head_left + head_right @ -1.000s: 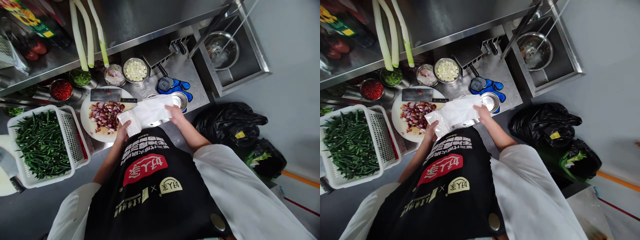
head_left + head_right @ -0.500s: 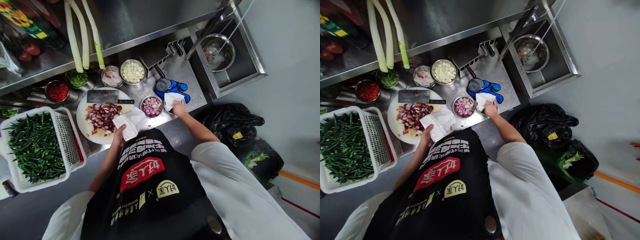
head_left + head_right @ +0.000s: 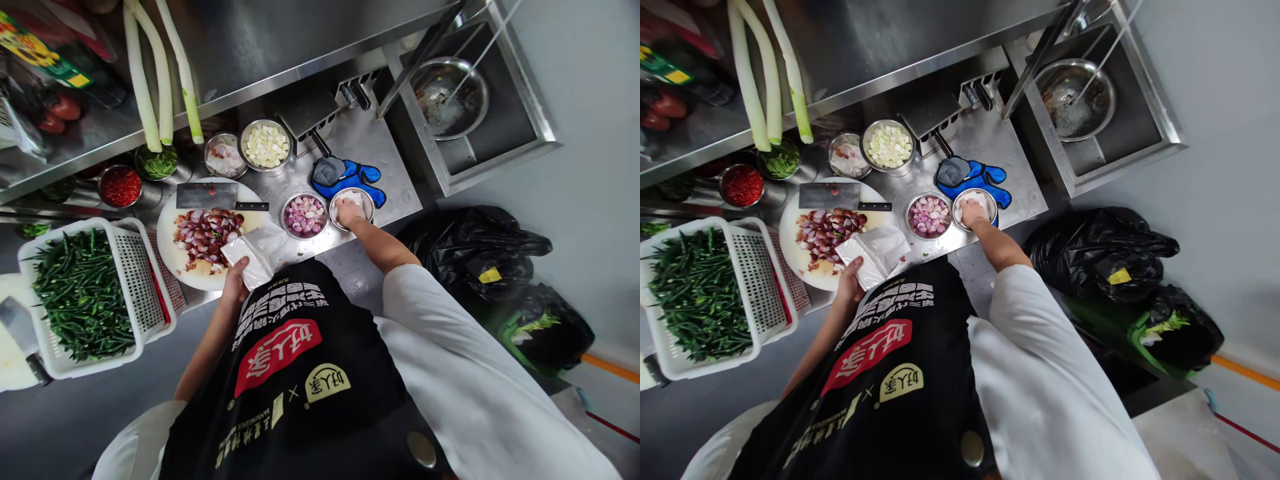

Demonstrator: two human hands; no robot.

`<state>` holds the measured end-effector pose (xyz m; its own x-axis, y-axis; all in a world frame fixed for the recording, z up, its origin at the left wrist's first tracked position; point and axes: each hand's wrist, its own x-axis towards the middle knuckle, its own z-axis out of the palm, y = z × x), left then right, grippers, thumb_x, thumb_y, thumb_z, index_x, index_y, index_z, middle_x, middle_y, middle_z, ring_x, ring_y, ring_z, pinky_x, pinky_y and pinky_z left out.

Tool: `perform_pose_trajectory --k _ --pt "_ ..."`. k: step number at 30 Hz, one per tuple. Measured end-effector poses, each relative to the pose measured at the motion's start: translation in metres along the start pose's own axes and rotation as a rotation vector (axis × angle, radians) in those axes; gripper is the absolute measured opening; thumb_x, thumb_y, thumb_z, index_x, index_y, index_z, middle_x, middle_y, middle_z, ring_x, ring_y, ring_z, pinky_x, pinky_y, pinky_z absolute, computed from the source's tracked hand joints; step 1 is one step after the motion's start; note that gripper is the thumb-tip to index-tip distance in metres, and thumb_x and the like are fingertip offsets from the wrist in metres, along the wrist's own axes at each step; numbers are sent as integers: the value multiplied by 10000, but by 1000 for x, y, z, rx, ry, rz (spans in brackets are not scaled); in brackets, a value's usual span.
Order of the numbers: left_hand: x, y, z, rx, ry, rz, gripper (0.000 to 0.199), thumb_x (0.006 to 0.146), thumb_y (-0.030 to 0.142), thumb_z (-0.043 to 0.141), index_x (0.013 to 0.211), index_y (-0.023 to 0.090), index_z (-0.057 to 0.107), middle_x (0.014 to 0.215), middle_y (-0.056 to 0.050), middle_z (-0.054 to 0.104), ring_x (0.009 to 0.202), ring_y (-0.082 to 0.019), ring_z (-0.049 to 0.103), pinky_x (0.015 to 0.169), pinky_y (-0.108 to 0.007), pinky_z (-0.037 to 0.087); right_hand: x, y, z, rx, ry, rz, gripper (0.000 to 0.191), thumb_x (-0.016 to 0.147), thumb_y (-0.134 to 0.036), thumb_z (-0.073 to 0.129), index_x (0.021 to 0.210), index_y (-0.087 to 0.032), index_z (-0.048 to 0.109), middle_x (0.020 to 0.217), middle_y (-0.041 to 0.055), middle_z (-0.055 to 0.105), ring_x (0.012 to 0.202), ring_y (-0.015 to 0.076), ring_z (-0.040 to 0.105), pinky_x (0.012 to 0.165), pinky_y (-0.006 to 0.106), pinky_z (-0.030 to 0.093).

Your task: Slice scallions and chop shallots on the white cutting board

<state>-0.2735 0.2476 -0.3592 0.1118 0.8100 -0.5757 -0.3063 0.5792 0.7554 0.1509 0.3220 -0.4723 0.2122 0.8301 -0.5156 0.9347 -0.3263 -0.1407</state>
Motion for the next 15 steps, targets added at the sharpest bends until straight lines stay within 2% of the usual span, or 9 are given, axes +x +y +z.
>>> perform_pose_trajectory --k 2,5,8,10,13,15 --pt "0 1 1 -1 13 9 700 640 539 947 1206 205 707 1056 -100 831 1154 -417 772 961 -528 666 0 -3 5 -30 -9 15 843 890 -219 715 1660 -101 392 1713 310 326 1436 402 494 1152 467 432" --pt "1 1 4 -20 32 27 698 632 528 948 1205 206 713 1056 -94 833 1147 -418 774 955 -532 671 2 -3 5 -71 -70 52 932 855 -214 739 1691 -143 333 1786 283 146 1466 434 467 1168 491 419" --pt "1 -1 4 -26 34 19 670 653 525 935 1207 214 722 1067 -94 832 1149 -416 774 951 -532 672 3 1 3 -97 -102 44 920 864 -266 755 1689 -179 359 1778 268 188 1460 437 475 1188 493 388" --pt "2 -2 3 -16 17 4 670 664 540 927 1213 213 725 1056 -99 831 1148 -422 773 946 -537 671 2 3 3 -109 -79 52 964 863 -311 779 1703 -156 332 1759 290 221 1504 455 416 1213 515 347" --pt "3 -1 2 -14 7 8 707 660 543 933 1245 211 717 1074 -102 830 1139 -416 775 944 -530 666 -2 7 2 -111 -55 93 1015 867 -313 787 1725 -122 279 1765 320 187 1581 488 298 1229 555 310" --pt "4 0 4 -30 10 8 738 651 540 942 1270 211 709 1107 -103 828 1127 -404 779 947 -517 661 -4 10 -3 -81 -80 106 965 868 -300 787 1707 -133 340 1770 310 208 1573 480 333 1217 553 341"
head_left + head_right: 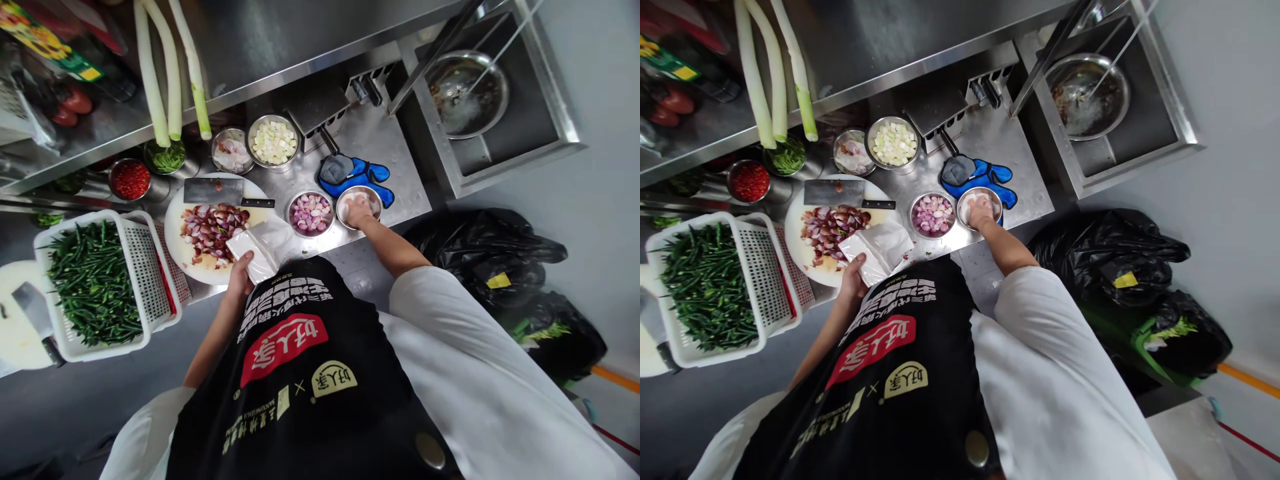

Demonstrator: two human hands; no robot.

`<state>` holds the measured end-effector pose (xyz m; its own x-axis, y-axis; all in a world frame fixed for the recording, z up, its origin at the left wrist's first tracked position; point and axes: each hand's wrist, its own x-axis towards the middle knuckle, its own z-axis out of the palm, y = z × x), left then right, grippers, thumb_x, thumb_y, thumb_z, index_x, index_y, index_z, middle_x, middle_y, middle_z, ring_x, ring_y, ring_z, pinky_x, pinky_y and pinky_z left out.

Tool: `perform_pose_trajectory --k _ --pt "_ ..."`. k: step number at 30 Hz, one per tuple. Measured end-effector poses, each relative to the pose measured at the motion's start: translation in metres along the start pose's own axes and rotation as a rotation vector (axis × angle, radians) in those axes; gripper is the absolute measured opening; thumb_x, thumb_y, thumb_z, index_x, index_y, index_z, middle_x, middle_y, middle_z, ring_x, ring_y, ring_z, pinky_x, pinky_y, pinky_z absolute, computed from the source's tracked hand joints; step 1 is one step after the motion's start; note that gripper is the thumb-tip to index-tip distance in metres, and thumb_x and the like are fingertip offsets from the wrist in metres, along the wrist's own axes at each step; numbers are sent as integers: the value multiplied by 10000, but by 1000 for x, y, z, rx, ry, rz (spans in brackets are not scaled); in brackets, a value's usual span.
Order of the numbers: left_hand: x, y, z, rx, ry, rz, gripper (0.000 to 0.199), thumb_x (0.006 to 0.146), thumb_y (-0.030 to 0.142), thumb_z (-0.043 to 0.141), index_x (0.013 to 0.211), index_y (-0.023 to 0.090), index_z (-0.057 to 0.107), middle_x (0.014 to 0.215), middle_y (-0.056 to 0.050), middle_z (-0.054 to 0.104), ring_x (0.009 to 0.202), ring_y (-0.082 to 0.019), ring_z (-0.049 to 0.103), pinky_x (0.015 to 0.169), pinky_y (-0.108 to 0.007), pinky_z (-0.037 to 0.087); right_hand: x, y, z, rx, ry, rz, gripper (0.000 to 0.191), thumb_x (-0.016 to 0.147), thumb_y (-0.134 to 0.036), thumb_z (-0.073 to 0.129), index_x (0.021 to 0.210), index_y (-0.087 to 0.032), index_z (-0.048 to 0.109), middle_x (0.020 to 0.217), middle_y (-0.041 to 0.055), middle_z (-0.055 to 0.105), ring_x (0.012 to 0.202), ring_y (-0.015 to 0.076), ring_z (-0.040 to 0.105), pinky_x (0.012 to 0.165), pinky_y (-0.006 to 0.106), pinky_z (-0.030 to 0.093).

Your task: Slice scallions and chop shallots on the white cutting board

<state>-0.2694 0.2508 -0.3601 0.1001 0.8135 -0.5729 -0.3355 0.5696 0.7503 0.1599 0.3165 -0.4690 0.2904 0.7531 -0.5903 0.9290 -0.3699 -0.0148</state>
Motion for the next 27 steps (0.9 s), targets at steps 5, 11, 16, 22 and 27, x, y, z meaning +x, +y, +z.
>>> perform_pose_trajectory --k 5,11,16,22,27 --pt "-1 4 10 -40 -21 -16 826 636 513 948 1334 166 675 1200 -128 810 1148 -392 769 974 -508 638 -30 -11 -21 405 134 -1 456 944 -437 726 1283 -132 731 1358 235 714 1286 381 659 1096 487 510" --pt "3 4 25 -33 -65 38 840 632 440 974 1359 163 658 1244 -137 793 1176 -368 753 993 -466 614 -120 -109 -21 1472 -197 -481 618 625 -498 992 1123 -229 745 951 41 802 908 253 763 853 406 628" --pt "9 1 24 23 -38 91 913 661 404 970 1455 170 585 1159 -114 804 1021 -314 786 839 -380 619 -144 -126 -34 1646 -189 -455 530 605 -534 983 961 -208 763 870 23 804 810 247 752 763 378 632" --pt "13 -1 7 -22 -46 38 887 689 515 927 1417 120 608 1066 -132 810 937 -326 788 768 -387 614 -138 -48 -79 1590 567 -441 479 842 -580 817 1167 -246 708 1106 55 781 1058 279 743 870 413 631" --pt "12 0 5 -8 -68 69 871 665 538 927 1363 101 642 1072 -139 798 973 -341 788 784 -412 636 -150 -71 -67 1295 557 -478 435 863 -573 797 1117 -233 696 1058 84 752 1071 306 711 897 443 623"
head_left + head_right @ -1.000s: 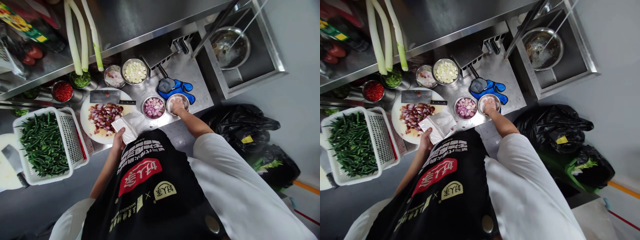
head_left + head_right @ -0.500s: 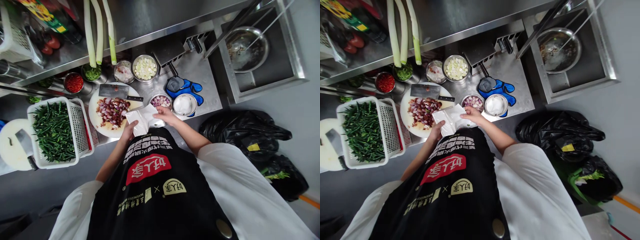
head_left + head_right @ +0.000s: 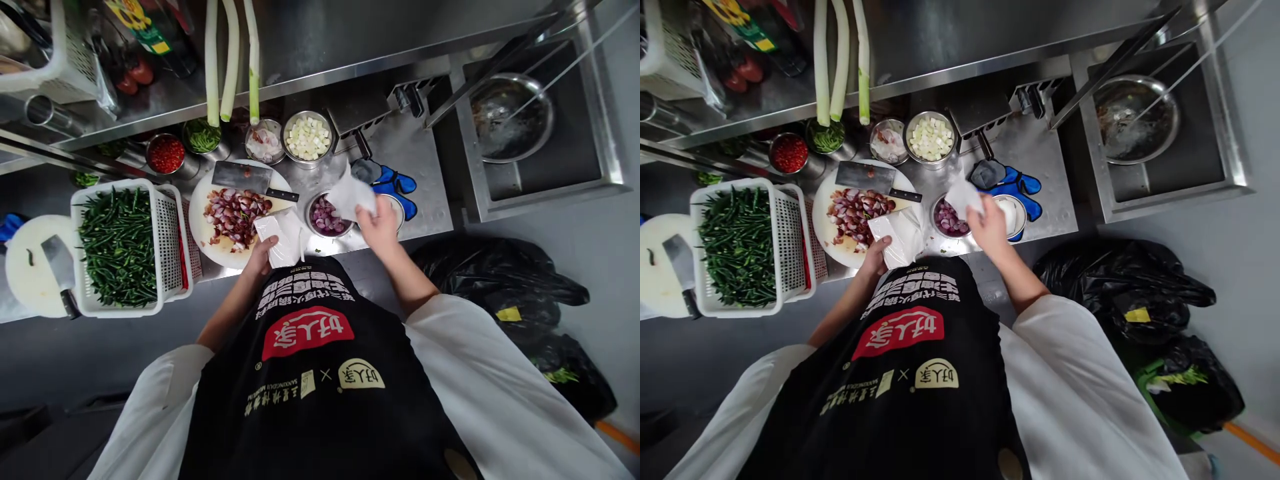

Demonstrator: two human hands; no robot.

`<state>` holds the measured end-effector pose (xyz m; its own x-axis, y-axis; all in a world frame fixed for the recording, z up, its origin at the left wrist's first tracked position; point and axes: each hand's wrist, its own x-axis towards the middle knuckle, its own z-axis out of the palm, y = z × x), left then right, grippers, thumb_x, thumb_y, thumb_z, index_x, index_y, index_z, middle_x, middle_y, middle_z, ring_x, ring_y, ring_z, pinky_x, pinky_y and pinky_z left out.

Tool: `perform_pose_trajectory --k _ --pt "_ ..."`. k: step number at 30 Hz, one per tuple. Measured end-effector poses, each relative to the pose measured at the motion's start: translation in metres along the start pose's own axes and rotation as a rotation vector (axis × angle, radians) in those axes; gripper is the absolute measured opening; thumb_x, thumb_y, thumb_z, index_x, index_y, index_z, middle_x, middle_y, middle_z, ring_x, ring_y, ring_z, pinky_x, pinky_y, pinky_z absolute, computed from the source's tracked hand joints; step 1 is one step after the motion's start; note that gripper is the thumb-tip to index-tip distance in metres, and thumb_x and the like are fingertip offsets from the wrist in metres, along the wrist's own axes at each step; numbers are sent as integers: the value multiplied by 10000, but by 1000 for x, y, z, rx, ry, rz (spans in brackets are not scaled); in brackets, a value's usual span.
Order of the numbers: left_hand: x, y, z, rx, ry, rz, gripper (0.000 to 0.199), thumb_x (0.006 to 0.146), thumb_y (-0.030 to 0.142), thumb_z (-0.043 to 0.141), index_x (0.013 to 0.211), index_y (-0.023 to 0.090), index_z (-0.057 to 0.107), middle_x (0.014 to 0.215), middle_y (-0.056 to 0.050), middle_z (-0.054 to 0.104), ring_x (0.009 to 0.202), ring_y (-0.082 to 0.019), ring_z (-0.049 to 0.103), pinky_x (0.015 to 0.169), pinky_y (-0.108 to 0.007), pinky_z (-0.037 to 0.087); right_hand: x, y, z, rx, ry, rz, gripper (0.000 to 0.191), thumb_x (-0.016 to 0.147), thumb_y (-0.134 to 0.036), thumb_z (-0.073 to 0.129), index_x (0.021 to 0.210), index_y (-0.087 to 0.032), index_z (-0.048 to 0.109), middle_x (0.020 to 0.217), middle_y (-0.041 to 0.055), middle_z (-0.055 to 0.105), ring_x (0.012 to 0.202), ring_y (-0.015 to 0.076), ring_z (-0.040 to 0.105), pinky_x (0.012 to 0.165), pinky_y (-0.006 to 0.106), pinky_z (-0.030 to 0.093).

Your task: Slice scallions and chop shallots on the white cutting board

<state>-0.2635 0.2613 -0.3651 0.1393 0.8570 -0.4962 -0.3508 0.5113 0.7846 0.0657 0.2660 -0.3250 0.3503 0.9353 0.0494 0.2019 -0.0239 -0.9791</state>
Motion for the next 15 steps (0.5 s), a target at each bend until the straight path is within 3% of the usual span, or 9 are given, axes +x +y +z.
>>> perform_pose_trajectory --k 4,8,12,15 --pt "0 2 16 35 -17 72 845 705 513 940 1398 144 628 1166 -137 782 1056 -335 775 845 -409 642 -34 0 63 121 -223 155 523 856 -648 772 1166 -235 690 1056 79 775 1042 314 718 947 483 612" --pt "2 1 30 49 -31 177 903 703 477 971 1467 212 570 1370 -148 724 1238 -351 711 1011 -461 607 -54 -1 97 256 -219 216 651 838 -715 781 1265 -236 671 1229 112 771 1163 319 711 1048 494 587" --pt "7 -2 30 86 -20 208 929 670 449 994 1460 223 561 1377 -147 715 1229 -346 708 1022 -463 603 -52 7 101 202 -245 255 628 773 -730 821 1109 -206 741 1050 93 796 1016 317 744 954 487 622" --pt "11 -4 26 73 17 215 912 662 420 993 1448 226 575 1382 -138 712 1221 -323 709 1028 -436 601 -38 16 80 182 -208 297 576 801 -754 777 959 -200 756 890 66 784 923 308 748 862 472 641"
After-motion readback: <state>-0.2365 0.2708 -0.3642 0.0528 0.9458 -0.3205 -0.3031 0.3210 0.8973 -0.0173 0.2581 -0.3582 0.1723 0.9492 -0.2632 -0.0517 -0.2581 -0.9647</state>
